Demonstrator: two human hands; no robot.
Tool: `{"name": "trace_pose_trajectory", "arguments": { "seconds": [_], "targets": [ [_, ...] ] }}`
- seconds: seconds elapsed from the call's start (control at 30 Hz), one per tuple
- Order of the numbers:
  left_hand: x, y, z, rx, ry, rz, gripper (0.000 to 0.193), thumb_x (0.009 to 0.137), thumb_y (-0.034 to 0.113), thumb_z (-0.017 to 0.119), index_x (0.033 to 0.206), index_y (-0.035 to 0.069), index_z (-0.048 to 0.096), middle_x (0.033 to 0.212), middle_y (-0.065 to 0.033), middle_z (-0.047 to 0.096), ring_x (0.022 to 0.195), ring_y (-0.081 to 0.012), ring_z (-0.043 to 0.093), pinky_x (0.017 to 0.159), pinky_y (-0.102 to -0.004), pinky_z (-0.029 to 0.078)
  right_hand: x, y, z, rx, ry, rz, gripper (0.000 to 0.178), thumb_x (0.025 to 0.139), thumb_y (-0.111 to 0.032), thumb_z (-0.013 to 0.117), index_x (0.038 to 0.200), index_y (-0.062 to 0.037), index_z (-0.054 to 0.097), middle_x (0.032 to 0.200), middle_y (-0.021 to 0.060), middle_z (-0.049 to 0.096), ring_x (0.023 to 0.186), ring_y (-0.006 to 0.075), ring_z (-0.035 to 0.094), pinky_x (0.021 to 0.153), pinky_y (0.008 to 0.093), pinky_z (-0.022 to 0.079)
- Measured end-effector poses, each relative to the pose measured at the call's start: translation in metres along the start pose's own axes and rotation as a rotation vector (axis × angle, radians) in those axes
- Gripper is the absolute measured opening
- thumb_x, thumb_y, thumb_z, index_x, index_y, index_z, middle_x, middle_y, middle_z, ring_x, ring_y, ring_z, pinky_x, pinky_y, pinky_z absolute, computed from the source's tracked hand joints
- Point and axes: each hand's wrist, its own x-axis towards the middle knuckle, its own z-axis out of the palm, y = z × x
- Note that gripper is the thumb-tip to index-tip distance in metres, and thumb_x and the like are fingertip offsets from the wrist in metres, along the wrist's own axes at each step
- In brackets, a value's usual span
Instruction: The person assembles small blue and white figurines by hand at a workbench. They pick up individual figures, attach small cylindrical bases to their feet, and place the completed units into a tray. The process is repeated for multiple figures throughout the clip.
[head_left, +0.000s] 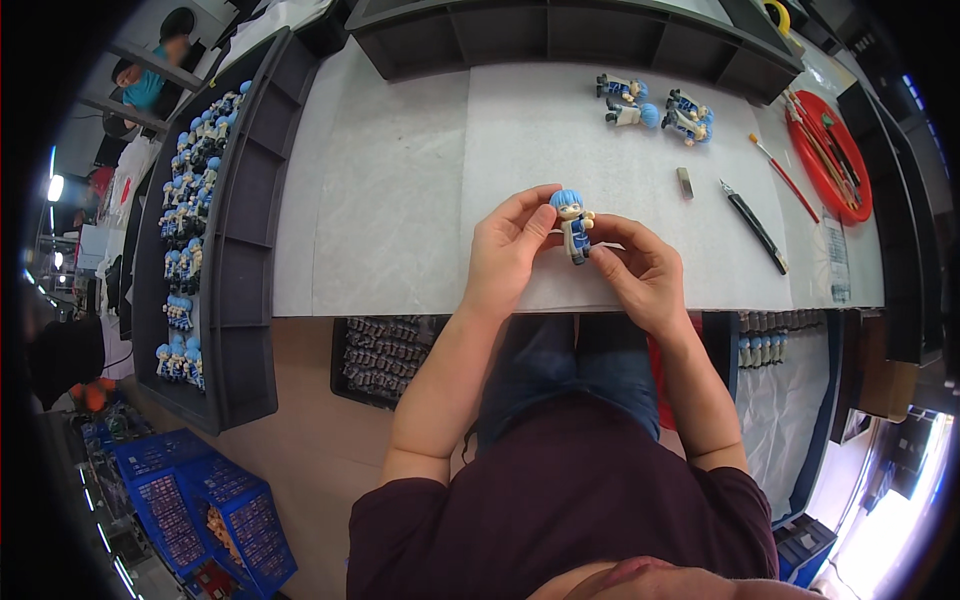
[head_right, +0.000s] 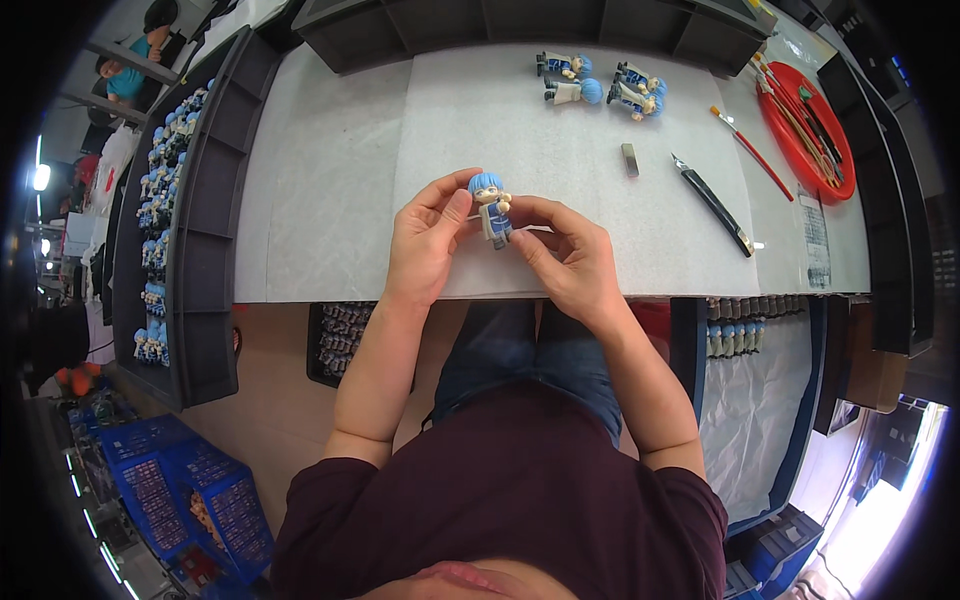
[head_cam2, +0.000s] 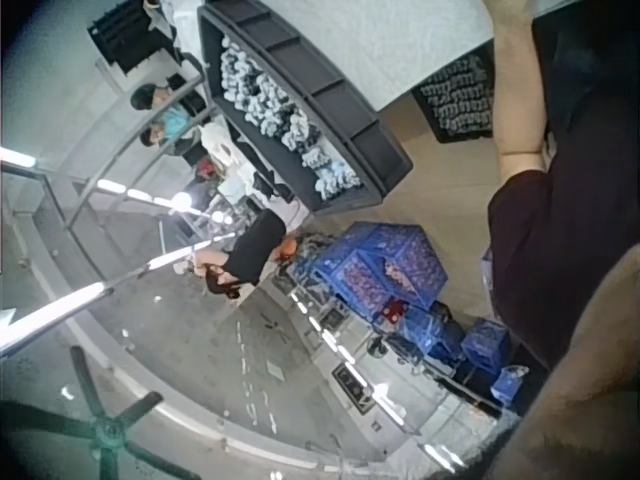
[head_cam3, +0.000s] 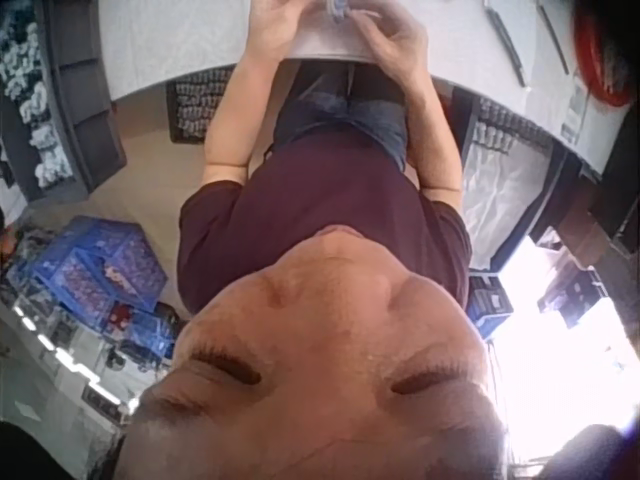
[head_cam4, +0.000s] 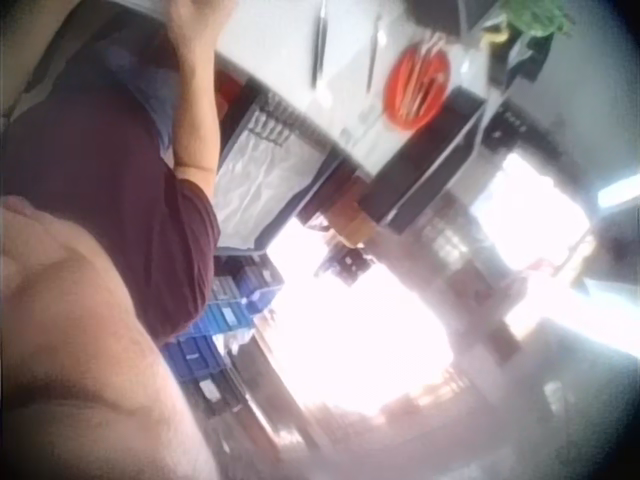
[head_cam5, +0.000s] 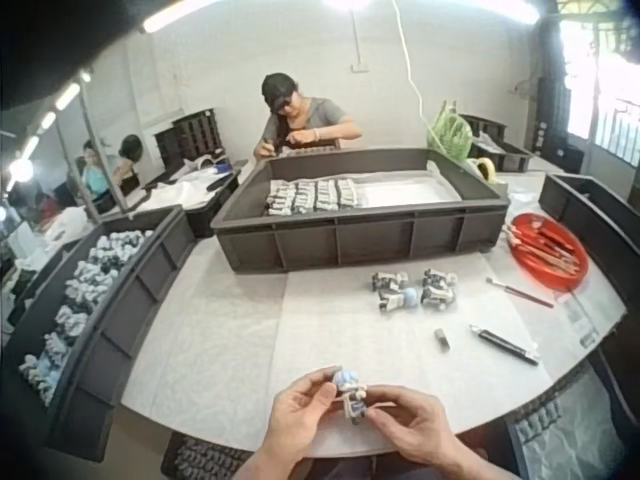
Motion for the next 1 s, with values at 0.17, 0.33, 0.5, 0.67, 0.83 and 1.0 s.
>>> {"name": "trace_pose_trajectory", "arguments": {
  "seconds": [0.17,0.33,0.5,0.67,0.83,1.0],
  "targets": [
    [0.000,-0.002,-0.002,0.010,0.011,0.026,0.024,0.091,0.010,0.051,0.112,-0.002,0.052,0.104,-0.0101,0.060,0.093,-0.0152,0.058,0.083,-0.0301,0.048,0.001,-0.001,0.002,-0.048,0.000,0.017,0.044,0.078,-0.003,0.066,0.118,0.0022,0.049,0.104,0.0129,0.059,0.099,0.0176,0.057,0.086,0.0307,0.049],
    [0.000,0.001,0.001,0.008,0.034,0.014,0.022,0.092,0.007,0.047,0.111,-0.002,0.052,0.101,-0.0086,0.060,0.091,-0.0139,0.058,0.080,-0.0284,0.050,0.000,-0.003,0.002,-0.092,-0.010,0.095,0.054,0.076,-0.003,0.070,0.123,0.0001,0.044,0.105,0.0137,0.057,0.098,0.0185,0.057,0.086,0.0317,0.049],
    [0.000,0.001,0.002,0.027,0.040,0.012,0.022,0.092,0.007,0.047,0.111,-0.002,0.052,0.101,-0.0087,0.060,0.091,-0.0142,0.058,0.080,-0.0284,0.050,0.000,-0.003,0.003,-0.085,0.002,0.067,0.051,0.077,-0.005,0.069,0.122,-0.0005,0.045,0.101,0.0136,0.059,0.094,0.0175,0.059,0.083,0.0302,0.050],
    [0.000,0.001,0.001,0.034,0.018,0.005,0.024,0.092,0.010,0.048,0.113,0.000,0.051,0.108,-0.0124,0.060,0.096,-0.0159,0.058,0.084,-0.0308,0.047,-0.001,-0.003,0.002,-0.062,0.018,0.041,0.050,0.078,-0.005,0.068,0.121,-0.0010,0.046,0.098,0.0116,0.058,0.093,0.0166,0.059,0.083,0.0296,0.051],
    [0.000,-0.001,0.001,0.033,0.012,0.027,0.026,0.092,0.012,0.050,0.113,-0.001,0.054,0.104,-0.0094,0.062,0.093,-0.0138,0.058,0.081,-0.0286,0.048,-0.002,0.003,0.002,0.020,0.043,0.026,0.052,0.076,-0.002,0.068,0.122,-0.0021,0.045,0.100,0.0087,0.053,0.092,0.0151,0.057,0.081,0.0284,0.051],
    [-0.002,-0.004,0.001,0.162,0.037,0.069,0.029,0.088,0.012,0.057,0.113,-0.002,0.056,0.097,-0.0078,0.063,0.090,-0.0118,0.058,0.077,-0.0250,0.047,-0.002,0.011,-0.001,-0.066,0.109,-0.096,0.056,0.070,0.011,0.065,0.121,-0.0028,0.047,0.102,0.0074,0.050,0.095,0.0150,0.054,0.078,0.0269,0.049]
  ]
}}
